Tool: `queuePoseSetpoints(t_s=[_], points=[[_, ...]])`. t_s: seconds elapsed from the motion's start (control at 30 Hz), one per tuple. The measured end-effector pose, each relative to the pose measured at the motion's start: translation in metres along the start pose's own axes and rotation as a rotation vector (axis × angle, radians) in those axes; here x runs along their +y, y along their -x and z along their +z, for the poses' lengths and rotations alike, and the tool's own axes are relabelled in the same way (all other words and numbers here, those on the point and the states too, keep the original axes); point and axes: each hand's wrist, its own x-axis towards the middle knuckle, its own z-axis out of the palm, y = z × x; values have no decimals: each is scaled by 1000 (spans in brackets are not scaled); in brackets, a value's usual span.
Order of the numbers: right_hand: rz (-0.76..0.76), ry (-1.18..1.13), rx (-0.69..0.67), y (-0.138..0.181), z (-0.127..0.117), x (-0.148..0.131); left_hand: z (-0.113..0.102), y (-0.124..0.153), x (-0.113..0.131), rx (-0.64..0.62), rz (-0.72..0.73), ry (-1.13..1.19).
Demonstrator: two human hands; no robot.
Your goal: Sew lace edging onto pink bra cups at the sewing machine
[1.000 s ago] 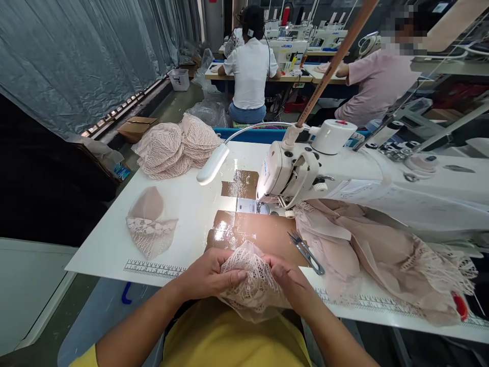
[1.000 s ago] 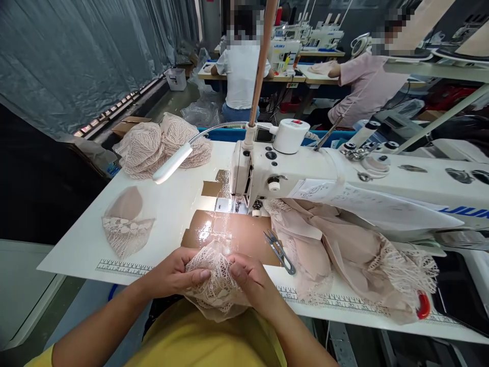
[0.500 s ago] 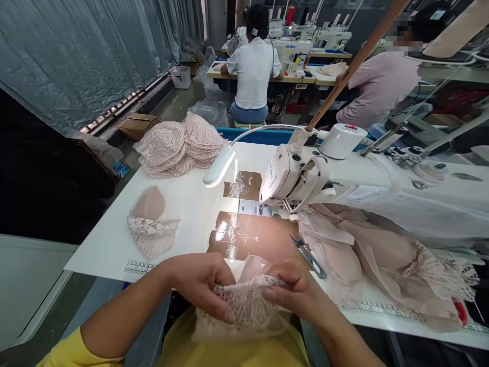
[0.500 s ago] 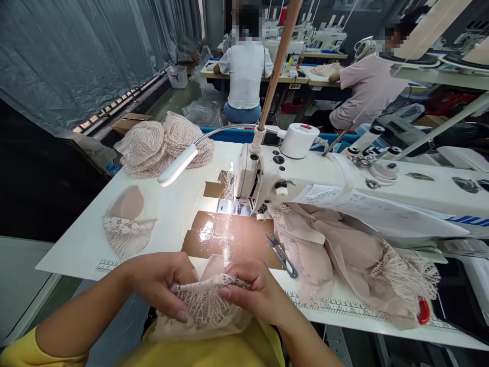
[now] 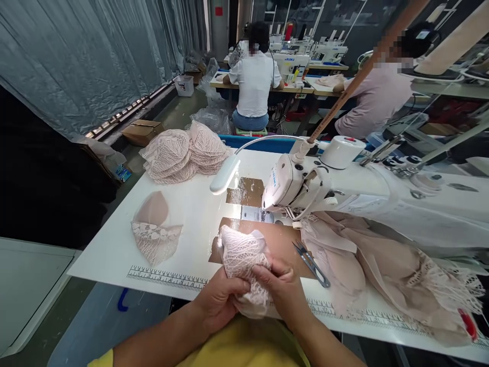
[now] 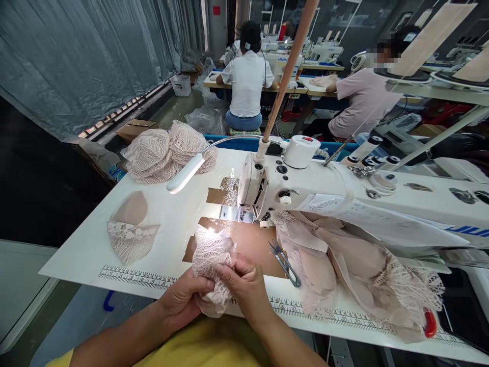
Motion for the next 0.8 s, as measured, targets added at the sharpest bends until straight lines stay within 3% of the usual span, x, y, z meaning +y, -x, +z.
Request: queuePoseSetpoints(t_s=[0.07, 0.13, 0.2, 0.27, 0.3, 0.37, 0.43, 0.5, 0.6, 0.8], points=[[91, -211, 95, -1, -2, 5, -6, 1, -1, 34, -14, -65], [104, -327, 183, -3, -9, 4, -17, 9, 6, -60, -33, -222], [80, -313, 218, -6, -17, 0, -26, 22, 23, -300, -82, -424], [91, -223, 137, -6, -23, -5, -28, 36, 48, -583, -133, -640], [97, -161, 55, -5, -23, -7, -26, 41, 61, -601, -40, -738], [86, -26, -142, -3, -22, -9, -18, 45, 83, -363, 316, -950], [37, 91, -296, 1, -17, -9, -11, 41, 93, -162, 468, -1154], [-10, 166, -362, 3, -12, -8, -8, 33, 92, -139, 392, -1237], [-103, 233, -331, 5, -8, -6, -11, 24, 79, -225, 254, -1187], [-214, 278, -203, 5, -6, -7, -12, 28, 73, -255, 290, -1240]])
